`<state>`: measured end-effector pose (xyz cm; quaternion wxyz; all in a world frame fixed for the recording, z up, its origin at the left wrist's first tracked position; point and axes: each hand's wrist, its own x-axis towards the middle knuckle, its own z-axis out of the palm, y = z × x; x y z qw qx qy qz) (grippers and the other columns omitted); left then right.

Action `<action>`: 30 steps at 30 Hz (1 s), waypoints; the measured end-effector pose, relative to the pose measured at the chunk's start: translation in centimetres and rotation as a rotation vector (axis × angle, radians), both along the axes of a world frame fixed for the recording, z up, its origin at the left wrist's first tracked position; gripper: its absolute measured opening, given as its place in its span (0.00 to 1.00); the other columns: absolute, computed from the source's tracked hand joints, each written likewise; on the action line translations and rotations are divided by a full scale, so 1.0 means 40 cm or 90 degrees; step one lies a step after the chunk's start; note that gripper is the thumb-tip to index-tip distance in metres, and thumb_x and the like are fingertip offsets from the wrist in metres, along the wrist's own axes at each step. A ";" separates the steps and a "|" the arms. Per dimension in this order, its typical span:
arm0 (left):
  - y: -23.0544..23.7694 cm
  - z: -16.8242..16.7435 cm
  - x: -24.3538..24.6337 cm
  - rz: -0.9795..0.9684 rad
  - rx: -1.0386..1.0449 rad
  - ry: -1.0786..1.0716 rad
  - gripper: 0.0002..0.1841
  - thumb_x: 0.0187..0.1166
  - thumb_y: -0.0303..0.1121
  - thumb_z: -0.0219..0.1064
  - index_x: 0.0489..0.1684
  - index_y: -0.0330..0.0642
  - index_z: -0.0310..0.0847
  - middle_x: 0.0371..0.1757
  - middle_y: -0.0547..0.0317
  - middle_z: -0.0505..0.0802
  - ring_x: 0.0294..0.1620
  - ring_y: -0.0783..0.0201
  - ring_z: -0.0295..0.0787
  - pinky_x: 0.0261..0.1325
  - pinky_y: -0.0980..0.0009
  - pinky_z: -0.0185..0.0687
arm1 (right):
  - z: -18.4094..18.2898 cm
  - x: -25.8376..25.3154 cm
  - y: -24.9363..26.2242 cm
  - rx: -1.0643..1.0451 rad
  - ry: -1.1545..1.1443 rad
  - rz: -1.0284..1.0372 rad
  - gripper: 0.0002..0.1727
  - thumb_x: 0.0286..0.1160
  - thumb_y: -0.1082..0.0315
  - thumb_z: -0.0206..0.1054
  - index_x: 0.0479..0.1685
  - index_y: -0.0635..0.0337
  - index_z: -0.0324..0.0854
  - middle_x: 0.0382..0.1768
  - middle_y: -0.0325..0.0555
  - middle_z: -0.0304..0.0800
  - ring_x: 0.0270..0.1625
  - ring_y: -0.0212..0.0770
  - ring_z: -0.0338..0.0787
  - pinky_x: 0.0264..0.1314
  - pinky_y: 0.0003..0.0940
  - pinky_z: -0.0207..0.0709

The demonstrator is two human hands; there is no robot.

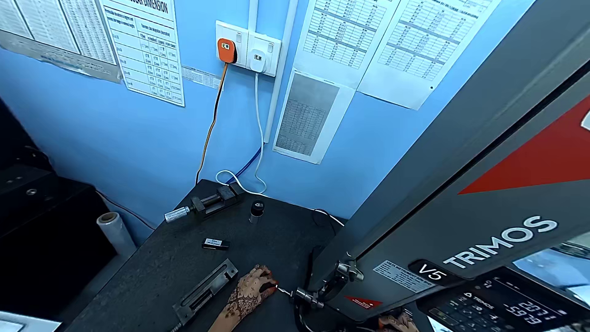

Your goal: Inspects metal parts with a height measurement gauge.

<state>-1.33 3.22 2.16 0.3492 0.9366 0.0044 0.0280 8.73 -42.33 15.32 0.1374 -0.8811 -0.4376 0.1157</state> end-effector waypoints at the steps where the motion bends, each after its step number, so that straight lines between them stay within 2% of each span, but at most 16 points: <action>1: 0.000 0.000 0.000 0.000 -0.001 -0.003 0.20 0.83 0.55 0.62 0.59 0.56 0.93 0.72 0.54 0.88 0.80 0.51 0.77 0.79 0.54 0.73 | -0.001 0.001 -0.001 0.000 -0.003 0.001 0.19 0.71 0.55 0.77 0.55 0.56 0.94 0.66 0.58 0.89 0.69 0.69 0.81 0.79 0.65 0.62; 5: 0.002 0.001 0.002 -0.002 0.003 0.004 0.21 0.83 0.55 0.62 0.60 0.55 0.93 0.73 0.54 0.88 0.82 0.50 0.75 0.82 0.54 0.70 | 0.004 -0.002 0.003 0.002 0.000 -0.001 0.19 0.71 0.56 0.78 0.55 0.57 0.94 0.65 0.59 0.89 0.68 0.69 0.81 0.78 0.66 0.63; 11: 0.000 -0.003 0.005 0.001 0.004 -0.007 0.21 0.83 0.55 0.63 0.59 0.56 0.93 0.72 0.54 0.88 0.81 0.50 0.76 0.81 0.54 0.71 | 0.007 -0.004 0.003 0.000 0.005 -0.003 0.19 0.72 0.53 0.76 0.54 0.56 0.94 0.66 0.57 0.89 0.67 0.67 0.81 0.76 0.64 0.64; 14: 0.002 -0.006 0.003 0.007 0.001 -0.017 0.21 0.82 0.56 0.63 0.58 0.56 0.93 0.71 0.54 0.89 0.79 0.51 0.78 0.79 0.55 0.74 | 0.007 -0.005 0.003 -0.002 0.012 -0.008 0.19 0.73 0.52 0.75 0.55 0.55 0.94 0.66 0.55 0.89 0.69 0.65 0.81 0.78 0.64 0.63; 18: 0.002 -0.021 -0.002 0.021 -0.007 -0.058 0.18 0.80 0.53 0.68 0.54 0.54 0.95 0.67 0.53 0.91 0.76 0.48 0.81 0.75 0.50 0.77 | -0.001 -0.006 0.002 0.025 0.007 -0.002 0.18 0.70 0.53 0.77 0.53 0.52 0.95 0.64 0.52 0.91 0.71 0.62 0.82 0.83 0.63 0.59; 23: 0.001 -0.016 -0.003 0.002 -0.001 -0.095 0.18 0.78 0.50 0.70 0.54 0.50 0.95 0.66 0.48 0.92 0.73 0.40 0.83 0.71 0.43 0.78 | -0.004 -0.008 0.002 0.006 -0.012 -0.017 0.18 0.70 0.50 0.76 0.53 0.48 0.95 0.65 0.47 0.90 0.71 0.58 0.81 0.81 0.59 0.63; 27: 0.002 -0.015 -0.003 0.002 0.005 -0.088 0.18 0.79 0.50 0.69 0.54 0.51 0.95 0.66 0.49 0.91 0.73 0.41 0.83 0.72 0.44 0.78 | -0.016 -0.004 -0.006 0.018 -0.036 -0.004 0.18 0.69 0.49 0.76 0.52 0.47 0.95 0.64 0.46 0.91 0.69 0.57 0.83 0.77 0.57 0.67; 30: 0.003 -0.021 -0.001 0.003 0.006 -0.091 0.18 0.78 0.51 0.69 0.54 0.52 0.95 0.66 0.49 0.91 0.73 0.43 0.83 0.72 0.45 0.79 | -0.014 -0.001 -0.006 0.025 -0.025 0.001 0.18 0.69 0.49 0.77 0.52 0.47 0.96 0.63 0.46 0.91 0.68 0.56 0.83 0.77 0.57 0.66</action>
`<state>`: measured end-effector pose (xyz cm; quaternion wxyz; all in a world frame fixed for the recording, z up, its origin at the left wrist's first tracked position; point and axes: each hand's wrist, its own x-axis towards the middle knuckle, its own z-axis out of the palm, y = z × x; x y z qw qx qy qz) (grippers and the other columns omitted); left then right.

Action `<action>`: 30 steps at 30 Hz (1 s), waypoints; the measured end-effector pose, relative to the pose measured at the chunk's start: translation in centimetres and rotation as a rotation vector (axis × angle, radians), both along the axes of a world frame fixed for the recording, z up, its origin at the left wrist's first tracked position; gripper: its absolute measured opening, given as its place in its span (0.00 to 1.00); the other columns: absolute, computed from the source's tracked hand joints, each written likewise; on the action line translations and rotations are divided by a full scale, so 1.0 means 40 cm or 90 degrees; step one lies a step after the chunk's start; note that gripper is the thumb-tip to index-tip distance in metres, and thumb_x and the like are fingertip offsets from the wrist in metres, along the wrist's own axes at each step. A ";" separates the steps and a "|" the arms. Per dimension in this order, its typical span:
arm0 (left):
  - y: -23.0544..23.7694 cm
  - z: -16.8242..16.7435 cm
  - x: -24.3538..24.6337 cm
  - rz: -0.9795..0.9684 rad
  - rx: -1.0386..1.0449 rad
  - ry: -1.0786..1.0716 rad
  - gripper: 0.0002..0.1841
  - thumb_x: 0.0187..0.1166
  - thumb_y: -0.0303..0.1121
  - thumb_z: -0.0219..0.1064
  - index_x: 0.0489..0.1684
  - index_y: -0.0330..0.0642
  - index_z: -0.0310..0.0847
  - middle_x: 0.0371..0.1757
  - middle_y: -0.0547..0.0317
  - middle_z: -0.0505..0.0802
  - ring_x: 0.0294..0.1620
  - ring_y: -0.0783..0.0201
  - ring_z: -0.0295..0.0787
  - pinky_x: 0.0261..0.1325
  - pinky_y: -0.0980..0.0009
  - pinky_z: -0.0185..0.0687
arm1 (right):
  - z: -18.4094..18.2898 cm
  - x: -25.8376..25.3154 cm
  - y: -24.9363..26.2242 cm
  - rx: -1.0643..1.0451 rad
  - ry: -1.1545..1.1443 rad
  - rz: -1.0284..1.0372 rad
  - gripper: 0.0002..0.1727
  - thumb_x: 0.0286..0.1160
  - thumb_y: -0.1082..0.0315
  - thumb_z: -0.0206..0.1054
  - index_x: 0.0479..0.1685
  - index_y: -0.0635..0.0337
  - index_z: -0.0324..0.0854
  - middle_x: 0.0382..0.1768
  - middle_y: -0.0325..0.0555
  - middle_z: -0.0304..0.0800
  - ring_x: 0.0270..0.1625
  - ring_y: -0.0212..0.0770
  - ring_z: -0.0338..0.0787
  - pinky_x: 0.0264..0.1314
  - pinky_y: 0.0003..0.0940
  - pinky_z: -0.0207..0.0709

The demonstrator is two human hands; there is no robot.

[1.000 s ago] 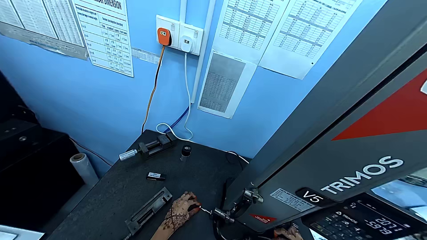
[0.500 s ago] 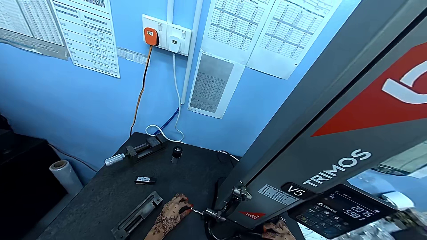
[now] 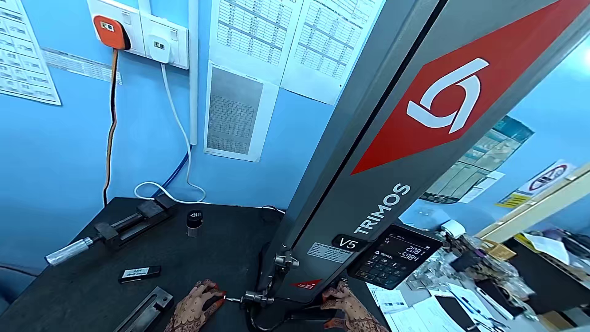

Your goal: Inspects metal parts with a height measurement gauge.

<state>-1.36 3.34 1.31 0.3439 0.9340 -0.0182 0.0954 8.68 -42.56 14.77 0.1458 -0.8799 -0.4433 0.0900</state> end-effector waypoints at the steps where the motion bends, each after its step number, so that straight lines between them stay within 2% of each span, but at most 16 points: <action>1: 0.000 0.000 0.001 -0.001 -0.001 0.001 0.18 0.79 0.50 0.69 0.55 0.52 0.95 0.67 0.49 0.91 0.73 0.43 0.83 0.72 0.46 0.79 | 0.000 0.001 -0.001 0.001 0.005 0.002 0.18 0.69 0.48 0.76 0.52 0.47 0.96 0.64 0.46 0.91 0.68 0.56 0.83 0.78 0.57 0.65; 13: 0.002 0.001 0.000 -0.008 -0.002 0.001 0.18 0.79 0.51 0.69 0.55 0.52 0.95 0.66 0.49 0.91 0.72 0.43 0.84 0.71 0.46 0.80 | 0.007 -0.001 0.005 -0.019 0.029 -0.007 0.20 0.69 0.49 0.77 0.54 0.49 0.95 0.66 0.48 0.89 0.70 0.58 0.81 0.80 0.58 0.62; 15: 0.001 0.004 -0.001 -0.012 -0.003 -0.002 0.17 0.79 0.50 0.69 0.54 0.52 0.95 0.65 0.49 0.91 0.71 0.43 0.84 0.70 0.46 0.80 | 0.012 -0.008 0.003 0.027 0.041 -0.024 0.21 0.66 0.48 0.79 0.53 0.50 0.95 0.67 0.48 0.89 0.74 0.55 0.80 0.82 0.55 0.61; 16: 0.001 0.005 -0.002 -0.012 -0.002 -0.001 0.17 0.79 0.50 0.69 0.54 0.52 0.95 0.66 0.48 0.91 0.71 0.43 0.84 0.70 0.46 0.80 | 0.012 -0.012 -0.001 0.077 0.038 -0.045 0.22 0.66 0.47 0.79 0.52 0.51 0.94 0.67 0.48 0.88 0.75 0.51 0.80 0.83 0.52 0.64; 18: 0.004 0.004 -0.004 -0.010 0.004 -0.003 0.18 0.79 0.50 0.68 0.54 0.51 0.95 0.66 0.48 0.91 0.72 0.43 0.84 0.70 0.46 0.80 | 0.009 -0.018 -0.008 0.202 -0.034 -0.138 0.20 0.72 0.49 0.75 0.51 0.54 0.94 0.62 0.48 0.91 0.69 0.45 0.87 0.76 0.46 0.78; 19: 0.005 0.002 -0.005 -0.007 0.009 -0.007 0.18 0.80 0.51 0.68 0.55 0.51 0.95 0.66 0.49 0.91 0.72 0.43 0.84 0.70 0.46 0.80 | -0.002 -0.017 -0.011 0.253 -0.099 -0.211 0.19 0.76 0.50 0.71 0.51 0.56 0.94 0.60 0.49 0.93 0.67 0.45 0.89 0.74 0.47 0.80; 20: 0.005 -0.001 -0.005 -0.004 0.012 -0.012 0.18 0.80 0.51 0.68 0.54 0.51 0.95 0.66 0.49 0.91 0.72 0.43 0.84 0.69 0.46 0.80 | -0.015 -0.011 -0.013 0.288 -0.150 -0.294 0.19 0.77 0.53 0.69 0.52 0.59 0.93 0.59 0.52 0.93 0.68 0.49 0.89 0.76 0.51 0.78; 21: 0.003 -0.005 -0.004 -0.002 0.012 -0.020 0.18 0.79 0.51 0.68 0.54 0.51 0.95 0.65 0.49 0.92 0.71 0.43 0.85 0.69 0.46 0.80 | -0.028 -0.001 -0.017 0.315 -0.153 -0.375 0.21 0.77 0.57 0.69 0.57 0.65 0.90 0.61 0.59 0.91 0.71 0.54 0.86 0.79 0.54 0.73; 22: 0.001 -0.009 -0.002 0.000 0.009 -0.029 0.18 0.79 0.51 0.68 0.54 0.52 0.95 0.65 0.50 0.92 0.71 0.43 0.85 0.70 0.45 0.80 | -0.034 0.009 -0.023 0.326 -0.101 -0.444 0.24 0.79 0.58 0.67 0.64 0.69 0.85 0.66 0.64 0.87 0.75 0.55 0.82 0.83 0.52 0.69; 23: 0.000 -0.013 0.000 0.004 0.009 -0.037 0.18 0.78 0.51 0.68 0.53 0.52 0.96 0.64 0.51 0.92 0.71 0.43 0.85 0.71 0.44 0.80 | -0.043 0.023 -0.030 0.348 -0.013 -0.498 0.26 0.81 0.57 0.66 0.67 0.70 0.82 0.68 0.62 0.86 0.76 0.51 0.82 0.82 0.46 0.70; 25: 0.000 -0.019 -0.001 0.014 0.019 -0.039 0.18 0.79 0.53 0.66 0.53 0.55 0.95 0.64 0.53 0.92 0.71 0.45 0.85 0.71 0.47 0.80 | -0.075 0.051 -0.039 0.449 0.156 -0.546 0.24 0.82 0.55 0.64 0.67 0.65 0.82 0.62 0.52 0.90 0.65 0.39 0.88 0.69 0.38 0.81; 27: 0.001 -0.013 -0.007 0.021 0.024 -0.024 0.19 0.80 0.54 0.65 0.54 0.55 0.95 0.66 0.54 0.92 0.74 0.47 0.83 0.74 0.50 0.78 | -0.098 0.060 -0.033 0.517 0.249 -0.568 0.23 0.86 0.54 0.60 0.67 0.64 0.80 0.58 0.50 0.90 0.57 0.39 0.90 0.57 0.39 0.86; 30: 0.001 -0.009 -0.013 0.019 0.045 -0.004 0.21 0.82 0.56 0.62 0.58 0.55 0.94 0.69 0.54 0.91 0.76 0.48 0.82 0.76 0.51 0.77 | -0.096 0.069 -0.002 0.513 0.271 -0.620 0.22 0.93 0.58 0.50 0.64 0.67 0.80 0.50 0.53 0.90 0.45 0.40 0.92 0.43 0.40 0.88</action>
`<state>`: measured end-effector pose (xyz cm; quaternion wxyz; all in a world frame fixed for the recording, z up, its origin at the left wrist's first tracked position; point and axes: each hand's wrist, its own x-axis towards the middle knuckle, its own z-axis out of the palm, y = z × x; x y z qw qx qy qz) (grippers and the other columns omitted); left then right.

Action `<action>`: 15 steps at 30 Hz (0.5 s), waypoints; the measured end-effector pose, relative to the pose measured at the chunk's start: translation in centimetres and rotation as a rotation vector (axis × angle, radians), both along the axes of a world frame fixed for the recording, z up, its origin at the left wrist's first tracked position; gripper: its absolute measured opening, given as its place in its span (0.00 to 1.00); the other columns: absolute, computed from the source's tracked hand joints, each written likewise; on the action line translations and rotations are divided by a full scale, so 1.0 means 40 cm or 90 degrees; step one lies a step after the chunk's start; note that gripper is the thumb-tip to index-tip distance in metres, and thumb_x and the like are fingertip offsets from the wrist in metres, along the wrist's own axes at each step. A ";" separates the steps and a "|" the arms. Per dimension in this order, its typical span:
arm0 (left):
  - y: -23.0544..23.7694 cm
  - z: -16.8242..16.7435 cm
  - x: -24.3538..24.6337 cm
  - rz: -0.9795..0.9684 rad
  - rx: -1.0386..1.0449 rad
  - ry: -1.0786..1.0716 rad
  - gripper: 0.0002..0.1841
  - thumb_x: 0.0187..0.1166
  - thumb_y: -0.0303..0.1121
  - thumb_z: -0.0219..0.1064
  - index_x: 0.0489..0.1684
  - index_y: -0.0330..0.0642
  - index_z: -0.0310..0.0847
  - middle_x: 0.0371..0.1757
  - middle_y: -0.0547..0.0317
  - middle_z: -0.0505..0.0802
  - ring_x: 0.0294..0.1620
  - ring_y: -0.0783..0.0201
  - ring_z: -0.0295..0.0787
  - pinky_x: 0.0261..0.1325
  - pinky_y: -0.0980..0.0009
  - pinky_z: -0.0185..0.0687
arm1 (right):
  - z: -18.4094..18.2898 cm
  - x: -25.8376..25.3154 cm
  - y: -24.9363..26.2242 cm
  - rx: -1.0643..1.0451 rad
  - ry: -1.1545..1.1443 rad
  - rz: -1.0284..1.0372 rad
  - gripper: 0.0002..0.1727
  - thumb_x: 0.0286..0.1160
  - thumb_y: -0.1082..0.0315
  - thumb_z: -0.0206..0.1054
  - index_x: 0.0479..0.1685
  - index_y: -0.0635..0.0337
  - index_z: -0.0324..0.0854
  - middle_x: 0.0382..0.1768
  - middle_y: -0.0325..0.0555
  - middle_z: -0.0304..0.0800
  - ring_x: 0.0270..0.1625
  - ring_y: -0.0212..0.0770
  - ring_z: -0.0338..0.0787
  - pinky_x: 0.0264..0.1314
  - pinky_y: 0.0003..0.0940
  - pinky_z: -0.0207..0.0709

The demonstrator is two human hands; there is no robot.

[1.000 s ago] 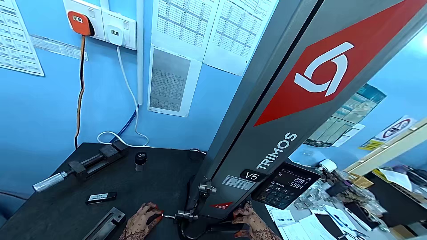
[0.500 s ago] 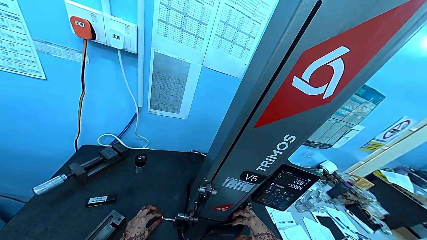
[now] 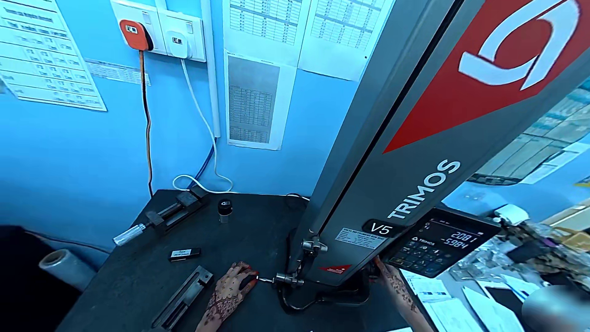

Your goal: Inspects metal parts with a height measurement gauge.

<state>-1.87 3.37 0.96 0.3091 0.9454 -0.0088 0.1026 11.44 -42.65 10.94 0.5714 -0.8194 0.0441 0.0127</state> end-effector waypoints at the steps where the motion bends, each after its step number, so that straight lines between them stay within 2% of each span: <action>1: 0.000 0.003 -0.002 -0.001 0.004 0.003 0.22 0.82 0.55 0.61 0.58 0.55 0.93 0.69 0.53 0.91 0.76 0.48 0.82 0.76 0.51 0.77 | 0.001 0.005 0.005 -0.018 0.013 -0.010 0.22 0.94 0.58 0.49 0.63 0.67 0.79 0.48 0.54 0.89 0.42 0.41 0.92 0.40 0.40 0.87; 3: 0.000 0.006 -0.003 0.000 0.011 0.003 0.22 0.82 0.55 0.61 0.58 0.54 0.94 0.68 0.54 0.91 0.76 0.48 0.82 0.76 0.51 0.77 | 0.010 0.011 0.012 -0.073 0.042 -0.027 0.22 0.95 0.59 0.46 0.64 0.68 0.78 0.47 0.57 0.88 0.40 0.43 0.92 0.38 0.40 0.87; 4: 0.000 0.009 -0.003 0.003 0.005 0.009 0.22 0.82 0.55 0.61 0.58 0.53 0.93 0.69 0.54 0.91 0.76 0.48 0.82 0.76 0.51 0.76 | 0.014 0.008 0.014 -0.113 0.040 -0.044 0.22 0.95 0.60 0.47 0.64 0.69 0.79 0.49 0.59 0.88 0.42 0.45 0.92 0.42 0.42 0.87; 5: 0.000 0.011 -0.004 0.010 -0.007 0.008 0.22 0.82 0.55 0.62 0.57 0.52 0.94 0.69 0.53 0.91 0.76 0.48 0.82 0.77 0.51 0.76 | 0.019 -0.005 0.015 -0.163 0.019 -0.064 0.22 0.95 0.60 0.48 0.66 0.70 0.79 0.54 0.62 0.88 0.51 0.49 0.92 0.52 0.46 0.86; 6: 0.000 0.010 -0.004 0.019 -0.023 -0.003 0.21 0.81 0.54 0.63 0.57 0.51 0.94 0.68 0.53 0.91 0.75 0.49 0.83 0.76 0.51 0.77 | 0.028 -0.030 0.021 -0.215 -0.024 -0.085 0.23 0.93 0.60 0.51 0.69 0.70 0.78 0.62 0.67 0.86 0.63 0.55 0.88 0.67 0.52 0.79; 7: 0.001 0.008 -0.004 0.027 -0.037 -0.012 0.21 0.80 0.53 0.64 0.56 0.51 0.94 0.67 0.53 0.91 0.74 0.50 0.83 0.75 0.52 0.78 | 0.031 -0.065 0.031 -0.254 -0.096 -0.112 0.24 0.91 0.59 0.53 0.70 0.71 0.78 0.66 0.69 0.83 0.71 0.60 0.83 0.76 0.56 0.72; 9: 0.001 0.008 -0.001 0.032 -0.045 -0.006 0.20 0.80 0.51 0.65 0.56 0.51 0.93 0.67 0.54 0.91 0.74 0.51 0.84 0.76 0.53 0.78 | 0.026 -0.162 0.063 -0.300 -0.243 -0.156 0.27 0.89 0.57 0.55 0.73 0.72 0.75 0.71 0.72 0.79 0.77 0.67 0.77 0.81 0.62 0.66; 11: -0.002 0.015 0.001 0.026 -0.029 0.026 0.20 0.80 0.51 0.64 0.58 0.51 0.93 0.69 0.54 0.90 0.75 0.52 0.82 0.77 0.53 0.76 | 0.012 -0.302 0.130 -0.337 -0.326 -0.136 0.29 0.86 0.58 0.55 0.74 0.74 0.75 0.73 0.70 0.79 0.78 0.70 0.75 0.82 0.65 0.63; 13: -0.001 0.022 0.001 0.021 -0.022 0.059 0.22 0.80 0.53 0.64 0.62 0.52 0.91 0.71 0.54 0.89 0.77 0.51 0.80 0.78 0.52 0.74 | -0.029 -0.473 0.220 -0.359 -0.316 -0.045 0.25 0.82 0.61 0.60 0.68 0.73 0.80 0.70 0.69 0.82 0.76 0.70 0.77 0.81 0.66 0.64; 15: 0.001 0.023 0.001 0.026 -0.037 0.055 0.25 0.79 0.55 0.64 0.65 0.51 0.89 0.71 0.53 0.89 0.75 0.51 0.83 0.77 0.51 0.76 | -0.083 -0.618 0.301 -0.346 -0.238 0.093 0.23 0.79 0.60 0.66 0.65 0.67 0.86 0.71 0.68 0.82 0.76 0.71 0.78 0.81 0.68 0.64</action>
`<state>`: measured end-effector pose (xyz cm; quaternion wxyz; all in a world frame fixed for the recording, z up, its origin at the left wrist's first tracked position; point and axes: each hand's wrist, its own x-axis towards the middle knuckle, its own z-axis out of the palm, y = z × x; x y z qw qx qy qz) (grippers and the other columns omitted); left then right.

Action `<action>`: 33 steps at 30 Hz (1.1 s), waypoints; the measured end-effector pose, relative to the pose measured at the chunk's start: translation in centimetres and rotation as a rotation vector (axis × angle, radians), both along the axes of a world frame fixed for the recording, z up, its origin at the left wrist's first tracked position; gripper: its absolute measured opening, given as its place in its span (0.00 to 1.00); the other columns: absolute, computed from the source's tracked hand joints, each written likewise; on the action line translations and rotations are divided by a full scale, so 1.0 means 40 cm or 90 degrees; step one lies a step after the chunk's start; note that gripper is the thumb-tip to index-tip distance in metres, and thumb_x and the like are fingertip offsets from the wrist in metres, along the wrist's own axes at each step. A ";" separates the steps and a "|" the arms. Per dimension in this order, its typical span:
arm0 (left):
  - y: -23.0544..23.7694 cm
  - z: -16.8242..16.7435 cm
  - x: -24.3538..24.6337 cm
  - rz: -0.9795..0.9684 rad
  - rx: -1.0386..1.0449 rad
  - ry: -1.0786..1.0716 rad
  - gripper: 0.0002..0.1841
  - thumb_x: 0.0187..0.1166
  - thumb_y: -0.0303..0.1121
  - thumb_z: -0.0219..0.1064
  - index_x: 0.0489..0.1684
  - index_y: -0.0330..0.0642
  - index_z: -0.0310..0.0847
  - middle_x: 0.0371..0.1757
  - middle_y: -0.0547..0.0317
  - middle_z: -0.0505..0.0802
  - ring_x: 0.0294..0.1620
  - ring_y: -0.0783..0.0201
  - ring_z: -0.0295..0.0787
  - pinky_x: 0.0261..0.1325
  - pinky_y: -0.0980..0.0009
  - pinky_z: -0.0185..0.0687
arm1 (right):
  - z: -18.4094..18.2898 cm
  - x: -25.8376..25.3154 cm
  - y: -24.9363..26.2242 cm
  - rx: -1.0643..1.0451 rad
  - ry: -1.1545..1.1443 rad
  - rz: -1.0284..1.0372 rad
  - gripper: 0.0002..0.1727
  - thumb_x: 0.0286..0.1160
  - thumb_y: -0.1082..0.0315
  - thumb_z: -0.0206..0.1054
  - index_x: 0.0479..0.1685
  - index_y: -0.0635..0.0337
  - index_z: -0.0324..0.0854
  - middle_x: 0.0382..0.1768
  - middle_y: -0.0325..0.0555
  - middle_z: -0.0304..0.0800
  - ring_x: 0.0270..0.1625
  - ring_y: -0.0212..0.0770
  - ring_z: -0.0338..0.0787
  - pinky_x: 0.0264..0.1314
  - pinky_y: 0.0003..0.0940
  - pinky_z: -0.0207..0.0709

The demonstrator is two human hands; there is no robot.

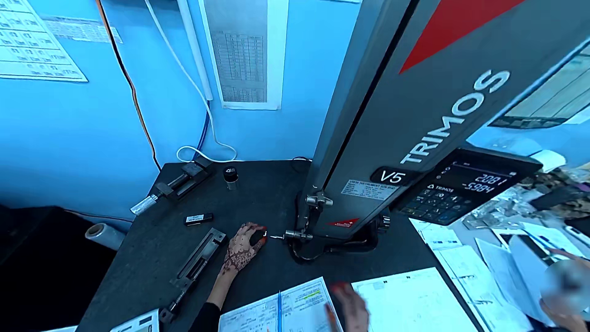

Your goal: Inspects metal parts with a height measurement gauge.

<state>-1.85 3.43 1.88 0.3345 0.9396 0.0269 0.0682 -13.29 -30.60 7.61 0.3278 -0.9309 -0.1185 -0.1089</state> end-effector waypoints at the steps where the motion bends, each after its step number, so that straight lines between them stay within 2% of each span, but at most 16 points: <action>1: 0.000 -0.001 -0.002 0.009 -0.009 -0.029 0.25 0.79 0.55 0.65 0.65 0.49 0.89 0.69 0.51 0.90 0.70 0.51 0.86 0.73 0.51 0.79 | -0.025 -0.052 0.031 -0.010 0.037 0.049 0.23 0.78 0.57 0.68 0.65 0.62 0.88 0.72 0.68 0.81 0.76 0.71 0.78 0.81 0.70 0.63; 3: -0.010 -0.011 -0.018 0.041 -0.003 -0.143 0.24 0.82 0.54 0.63 0.61 0.45 0.91 0.61 0.49 0.93 0.57 0.53 0.91 0.61 0.54 0.86 | -0.079 -0.129 0.064 -0.033 0.087 0.123 0.26 0.81 0.51 0.65 0.72 0.55 0.85 0.78 0.68 0.76 0.82 0.71 0.71 0.85 0.73 0.53; 5: -0.044 0.005 -0.066 0.040 0.026 -0.218 0.19 0.84 0.45 0.62 0.58 0.43 0.92 0.57 0.49 0.95 0.55 0.53 0.94 0.59 0.54 0.89 | -0.129 -0.168 0.068 -0.064 0.107 0.151 0.31 0.84 0.45 0.60 0.79 0.54 0.78 0.83 0.69 0.69 0.87 0.71 0.64 0.87 0.74 0.46; 7: -0.111 0.062 -0.153 -0.030 0.073 -0.153 0.16 0.85 0.40 0.61 0.58 0.46 0.93 0.52 0.52 0.97 0.53 0.54 0.96 0.58 0.52 0.91 | -0.159 -0.177 0.057 -0.135 0.106 0.156 0.36 0.86 0.39 0.53 0.85 0.51 0.72 0.87 0.64 0.63 0.90 0.67 0.59 0.89 0.73 0.43; 10: -0.234 0.127 -0.294 -0.174 0.181 0.122 0.26 0.86 0.54 0.59 0.78 0.57 0.80 0.41 0.50 0.97 0.40 0.46 0.96 0.46 0.41 0.88 | -0.171 -0.178 0.047 -0.170 0.095 0.152 0.35 0.87 0.38 0.50 0.86 0.47 0.71 0.89 0.59 0.61 0.92 0.62 0.57 0.90 0.70 0.41; 11: -0.263 0.124 -0.328 -0.212 0.204 0.177 0.28 0.86 0.52 0.58 0.84 0.57 0.74 0.42 0.46 0.97 0.41 0.42 0.96 0.46 0.38 0.87 | -0.174 -0.178 0.047 -0.164 0.089 0.151 0.35 0.86 0.38 0.50 0.86 0.47 0.72 0.89 0.59 0.61 0.92 0.61 0.58 0.90 0.70 0.40; 13: -0.285 0.087 -0.374 -0.238 0.218 0.149 0.26 0.86 0.40 0.56 0.84 0.57 0.74 0.42 0.47 0.97 0.39 0.43 0.96 0.42 0.43 0.88 | -0.175 -0.175 0.047 -0.159 0.081 0.150 0.34 0.86 0.38 0.51 0.85 0.46 0.72 0.89 0.59 0.62 0.92 0.61 0.58 0.90 0.70 0.41; 15: -0.264 0.073 -0.385 -0.201 0.114 0.136 0.24 0.84 0.36 0.58 0.80 0.54 0.79 0.37 0.47 0.96 0.35 0.47 0.95 0.41 0.46 0.87 | -0.174 -0.173 0.044 -0.161 0.082 0.157 0.34 0.86 0.38 0.51 0.85 0.44 0.72 0.89 0.57 0.62 0.92 0.60 0.58 0.90 0.70 0.42; 17: -0.226 0.052 -0.391 -0.108 -0.151 0.062 0.19 0.82 0.31 0.59 0.67 0.41 0.86 0.30 0.54 0.93 0.27 0.59 0.90 0.36 0.58 0.88 | -0.179 -0.169 0.035 -0.168 0.071 0.167 0.34 0.86 0.38 0.50 0.86 0.43 0.72 0.90 0.56 0.62 0.92 0.59 0.58 0.90 0.70 0.43; 19: -0.201 0.043 -0.400 -0.045 -0.457 -0.022 0.19 0.87 0.32 0.48 0.63 0.29 0.80 0.36 0.56 0.95 0.32 0.65 0.93 0.38 0.66 0.91 | -0.179 -0.163 0.022 -0.164 0.067 0.187 0.34 0.87 0.38 0.50 0.87 0.42 0.70 0.90 0.54 0.61 0.93 0.58 0.57 0.90 0.70 0.42; 21: -0.180 0.037 -0.412 -0.019 -0.580 -0.045 0.18 0.86 0.32 0.50 0.64 0.28 0.75 0.45 0.54 0.97 0.43 0.62 0.96 0.47 0.64 0.92 | -0.175 -0.155 0.010 -0.159 0.071 0.207 0.34 0.87 0.38 0.49 0.87 0.41 0.70 0.91 0.51 0.59 0.93 0.56 0.56 0.91 0.69 0.41; 24: -0.194 0.021 -0.427 -0.007 -0.576 -0.064 0.07 0.83 0.27 0.59 0.50 0.35 0.78 0.34 0.63 0.94 0.33 0.70 0.92 0.39 0.73 0.88 | -0.187 -0.145 0.000 -0.152 0.048 0.211 0.34 0.86 0.36 0.48 0.87 0.38 0.70 0.91 0.48 0.59 0.94 0.52 0.56 0.92 0.66 0.42; 26: -0.212 0.007 -0.436 -0.022 -0.544 -0.041 0.15 0.92 0.36 0.48 0.41 0.41 0.79 0.30 0.69 0.89 0.30 0.75 0.86 0.39 0.76 0.84 | -0.193 -0.143 -0.002 -0.144 0.036 0.213 0.33 0.86 0.36 0.48 0.86 0.37 0.71 0.91 0.47 0.60 0.94 0.51 0.56 0.92 0.65 0.42; 27: -0.219 0.008 -0.441 -0.021 -0.534 -0.007 0.21 0.94 0.39 0.42 0.41 0.39 0.81 0.32 0.66 0.89 0.34 0.72 0.86 0.43 0.74 0.85 | -0.196 -0.143 -0.003 -0.139 0.030 0.214 0.33 0.87 0.36 0.48 0.85 0.37 0.71 0.91 0.47 0.61 0.93 0.51 0.57 0.92 0.64 0.42; 29: -0.228 0.027 -0.441 -0.045 -0.526 0.056 0.22 0.90 0.32 0.39 0.50 0.30 0.81 0.45 0.55 0.91 0.45 0.63 0.90 0.52 0.66 0.89 | -0.197 -0.143 -0.006 -0.133 0.031 0.219 0.32 0.87 0.37 0.47 0.85 0.37 0.72 0.91 0.47 0.61 0.94 0.52 0.56 0.92 0.64 0.42; 33: -0.222 0.007 -0.439 -0.145 -0.420 0.050 0.18 0.85 0.40 0.60 0.55 0.31 0.81 0.45 0.56 0.91 0.39 0.67 0.92 0.43 0.68 0.92 | -0.200 -0.139 -0.007 -0.128 0.045 0.218 0.31 0.87 0.37 0.48 0.84 0.35 0.73 0.91 0.46 0.61 0.94 0.51 0.55 0.93 0.63 0.40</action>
